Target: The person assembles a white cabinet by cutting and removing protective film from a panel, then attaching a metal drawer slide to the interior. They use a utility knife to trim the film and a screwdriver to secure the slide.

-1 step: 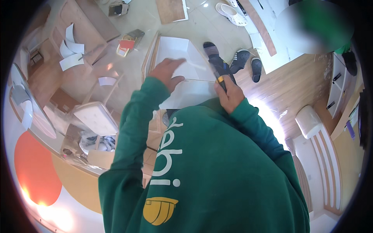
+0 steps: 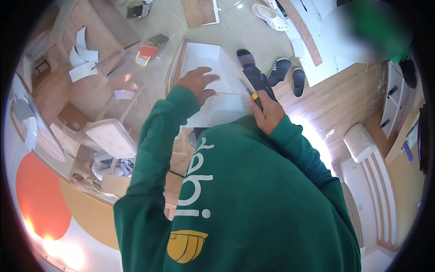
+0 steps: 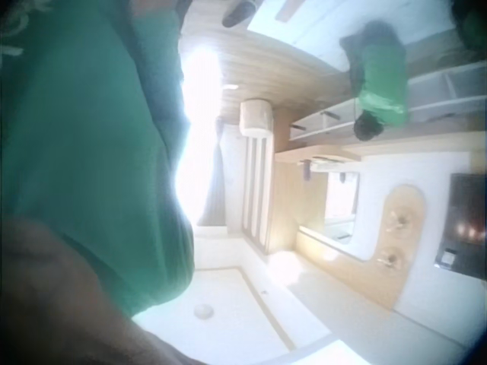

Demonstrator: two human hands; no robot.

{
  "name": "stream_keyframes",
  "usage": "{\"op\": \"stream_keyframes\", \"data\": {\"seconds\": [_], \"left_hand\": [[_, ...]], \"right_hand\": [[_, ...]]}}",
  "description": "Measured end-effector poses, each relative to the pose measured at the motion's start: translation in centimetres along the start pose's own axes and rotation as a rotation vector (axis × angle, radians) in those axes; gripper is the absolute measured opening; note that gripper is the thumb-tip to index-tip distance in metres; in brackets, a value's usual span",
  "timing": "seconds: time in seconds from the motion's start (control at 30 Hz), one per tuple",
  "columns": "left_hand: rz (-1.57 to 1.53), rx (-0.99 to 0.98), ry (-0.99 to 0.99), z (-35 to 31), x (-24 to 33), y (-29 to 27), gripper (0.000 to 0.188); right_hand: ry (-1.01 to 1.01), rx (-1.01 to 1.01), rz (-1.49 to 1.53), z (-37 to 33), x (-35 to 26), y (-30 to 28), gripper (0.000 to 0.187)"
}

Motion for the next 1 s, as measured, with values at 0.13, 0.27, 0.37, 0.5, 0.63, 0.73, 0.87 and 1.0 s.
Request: {"op": "stream_keyframes", "data": {"seconds": [0.13,0.27,0.37,0.5,0.63,0.73,0.87,1.0], "left_hand": [[-0.232,-0.550,-0.216,3.0,-2.4,1.8,0.024],[-0.202,-0.672,-0.291,4.3,-2.3,1.2,0.022],[-0.524,-0.547,-0.335,3.2,-4.9,3.1,0.022],[-0.370,-0.321,-0.205,3.1,-2.4,1.1,0.019],[-0.308,-0.495,-0.255,3.5,-2.7,1.4,0.017],[-0.256,-0.404,-0.151,3.0,-2.4,1.6,0.015],[-0.195,-0.335,-0.097,2.7,-2.3,1.9,0.013],[-0.258,-0.431,-0.183,3.2,-2.2,1.9,0.013]], "right_hand": [[-0.074,-0.064,-0.252,-0.3,-0.7,-0.4,0.028],[-0.089,-0.156,-0.439,-0.4,-0.9,0.1,0.027],[-0.030,-0.242,-0.547,0.4,-2.5,0.7,0.027],[0.018,-0.297,-0.634,1.6,-3.3,1.7,0.027],[0.053,-0.355,-0.759,1.8,-2.7,2.9,0.026],[0.042,-0.283,-0.788,1.8,-3.7,2.5,0.025],[0.013,-0.255,-0.803,1.3,-4.2,2.2,0.022],[-0.048,-0.225,-0.824,1.9,-3.3,2.3,0.018]]}}
Point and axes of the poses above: each hand's wrist, its own z-axis towards the middle knuckle, its own y-axis out of the palm, x = y × z, the point moved 3 cm from there along z, towards the middle knuckle, and after that the axes turned 2 degrees about y, right-handed, at the moved point
